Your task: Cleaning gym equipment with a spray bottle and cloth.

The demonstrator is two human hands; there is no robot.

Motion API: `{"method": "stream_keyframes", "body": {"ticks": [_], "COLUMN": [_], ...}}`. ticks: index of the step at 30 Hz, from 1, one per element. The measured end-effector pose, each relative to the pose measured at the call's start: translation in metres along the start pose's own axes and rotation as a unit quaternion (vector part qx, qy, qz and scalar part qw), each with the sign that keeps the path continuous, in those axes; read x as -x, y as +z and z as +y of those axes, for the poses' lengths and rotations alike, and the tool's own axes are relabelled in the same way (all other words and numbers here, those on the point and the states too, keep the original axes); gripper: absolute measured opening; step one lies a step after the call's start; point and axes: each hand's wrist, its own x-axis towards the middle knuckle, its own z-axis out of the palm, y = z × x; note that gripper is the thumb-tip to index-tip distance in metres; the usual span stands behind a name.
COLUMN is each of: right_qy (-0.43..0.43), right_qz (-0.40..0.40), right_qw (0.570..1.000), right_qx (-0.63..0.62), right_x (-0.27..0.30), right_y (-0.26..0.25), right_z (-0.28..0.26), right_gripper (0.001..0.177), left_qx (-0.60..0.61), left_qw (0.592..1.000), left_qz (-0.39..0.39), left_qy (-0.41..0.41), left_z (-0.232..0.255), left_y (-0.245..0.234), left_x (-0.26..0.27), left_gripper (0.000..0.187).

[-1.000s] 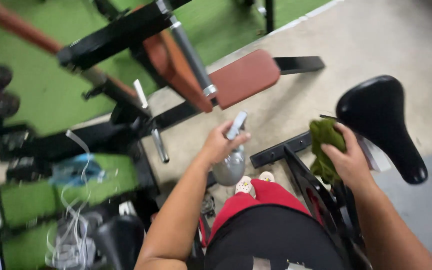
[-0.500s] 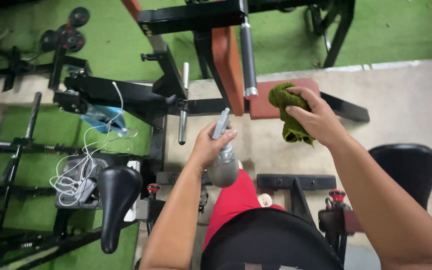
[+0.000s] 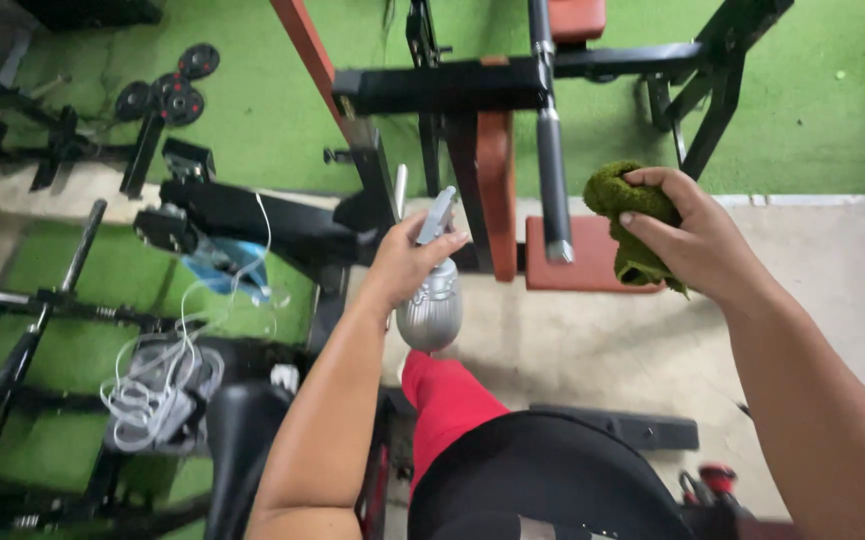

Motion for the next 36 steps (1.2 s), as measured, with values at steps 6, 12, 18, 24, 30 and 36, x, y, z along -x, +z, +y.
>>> {"method": "stream_keyframes", "body": {"ticks": [6,12,18,24,30,36], "right_qy": [-0.239,-0.301,-0.265,-0.240,-0.122,-0.147], "right_qz": [0.052,-0.011,-0.076,0.004,0.107,0.178], "right_qw": [0.955,0.925,0.900,0.906,0.898,0.916], "right_qx": [0.166,0.232,0.339,0.349,0.409,0.329], "right_x": [-0.124,-0.279,-0.339,-0.332,-0.303,-0.308], "right_y": [0.076,0.209,0.315,0.272,0.161,0.200], "right_z": [-0.041,-0.102,-0.130,-0.065,-0.021,-0.067], "right_gripper": [0.043,0.049,0.055,0.050,0.039,0.047], "left_qx": [0.019,-0.007,-0.068,-0.103,-0.180,-0.008], "left_qw": [1.000,0.998,0.995,0.985,0.978,0.982], "left_qz": [0.024,0.042,-0.018,-0.114,-0.101,-0.188], "left_qy": [0.002,-0.039,-0.077,-0.083,0.025,-0.007], "left_z": [0.001,0.002,0.000,0.032,0.038,0.050], "left_y": [-0.106,-0.220,-0.283,-0.272,-0.274,-0.267], "left_x": [-0.092,-0.166,-0.218,-0.243,-0.241,-0.233], "left_gripper": [0.041,0.048,0.057,0.058,0.052,0.049]}}
